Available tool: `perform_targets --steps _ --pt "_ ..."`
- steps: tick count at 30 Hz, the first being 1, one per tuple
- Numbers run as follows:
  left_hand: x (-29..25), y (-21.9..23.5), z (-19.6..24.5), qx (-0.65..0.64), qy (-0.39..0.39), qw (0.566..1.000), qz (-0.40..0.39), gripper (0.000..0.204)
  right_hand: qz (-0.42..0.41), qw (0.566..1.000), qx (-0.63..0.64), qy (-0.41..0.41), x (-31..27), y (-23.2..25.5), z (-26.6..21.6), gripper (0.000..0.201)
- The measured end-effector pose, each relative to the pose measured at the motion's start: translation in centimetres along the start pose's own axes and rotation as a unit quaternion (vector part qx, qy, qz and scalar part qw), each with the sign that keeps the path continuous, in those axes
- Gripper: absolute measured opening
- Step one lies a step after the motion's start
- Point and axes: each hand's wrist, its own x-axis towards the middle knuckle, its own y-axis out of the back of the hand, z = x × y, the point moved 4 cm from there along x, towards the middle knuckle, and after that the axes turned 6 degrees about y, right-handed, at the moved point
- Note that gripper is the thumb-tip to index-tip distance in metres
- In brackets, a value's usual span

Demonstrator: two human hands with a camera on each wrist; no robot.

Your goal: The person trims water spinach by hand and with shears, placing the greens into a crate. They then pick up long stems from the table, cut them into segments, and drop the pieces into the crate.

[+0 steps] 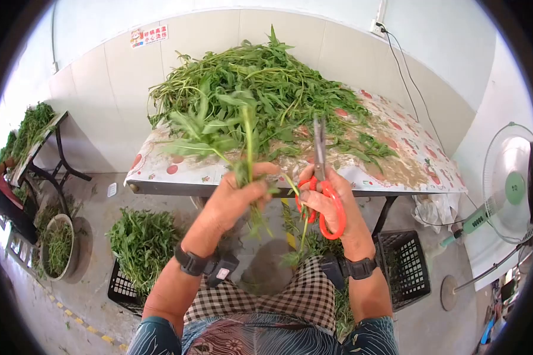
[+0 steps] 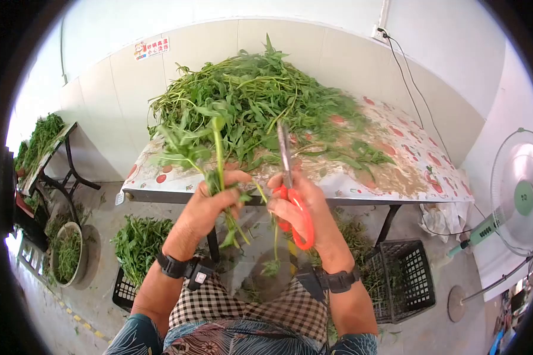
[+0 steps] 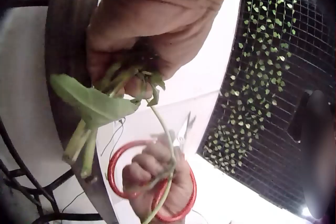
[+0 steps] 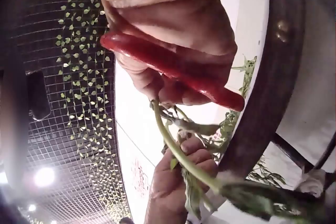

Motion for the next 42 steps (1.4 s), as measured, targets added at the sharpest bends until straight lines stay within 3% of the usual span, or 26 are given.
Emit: perform_targets --steps 5,12,18,21,24,28,33,36,42 --pt "0.0 -2.0 -0.5 0.044 -0.016 0.997 -0.057 0.024 -0.057 0.997 -0.027 -0.039 -0.5 -1.0 -0.2 0.029" --pt "-0.4 0.3 -1.0 0.009 0.013 0.998 0.056 0.022 0.059 0.997 0.047 -0.005 -0.7 1.2 0.1 0.037" --pt "-0.6 0.1 -1.9 -0.024 0.022 0.997 0.066 0.023 0.026 0.999 0.005 -0.037 -1.3 0.5 1.8 0.038" --pt "-0.7 0.1 -1.8 -0.023 0.024 0.997 0.073 0.021 0.047 0.999 -0.001 -0.027 -1.3 0.8 1.6 0.033" --pt "-0.9 0.5 -1.8 -0.029 0.023 0.996 0.082 0.02 0.075 0.996 0.01 0.041 -1.3 1.4 1.5 0.029" --pt "-1.3 0.7 -2.5 -0.052 0.038 0.996 0.067 0.019 0.114 0.993 0.025 0.031 -1.3 2.1 1.1 0.027" --pt "-1.7 1.0 -2.5 -0.088 0.047 0.993 0.059 0.018 0.102 0.994 0.017 0.018 -1.5 2.1 1.0 0.026" --pt "-1.9 1.6 -1.6 -0.131 0.016 0.988 0.075 0.017 0.092 0.996 -0.017 0.009 -1.5 2.2 0.9 0.028" --pt "-1.5 0.0 -0.7 -0.047 -0.071 0.992 0.092 0.016 0.036 0.998 -0.037 -0.036 -1.4 0.9 1.2 0.028"
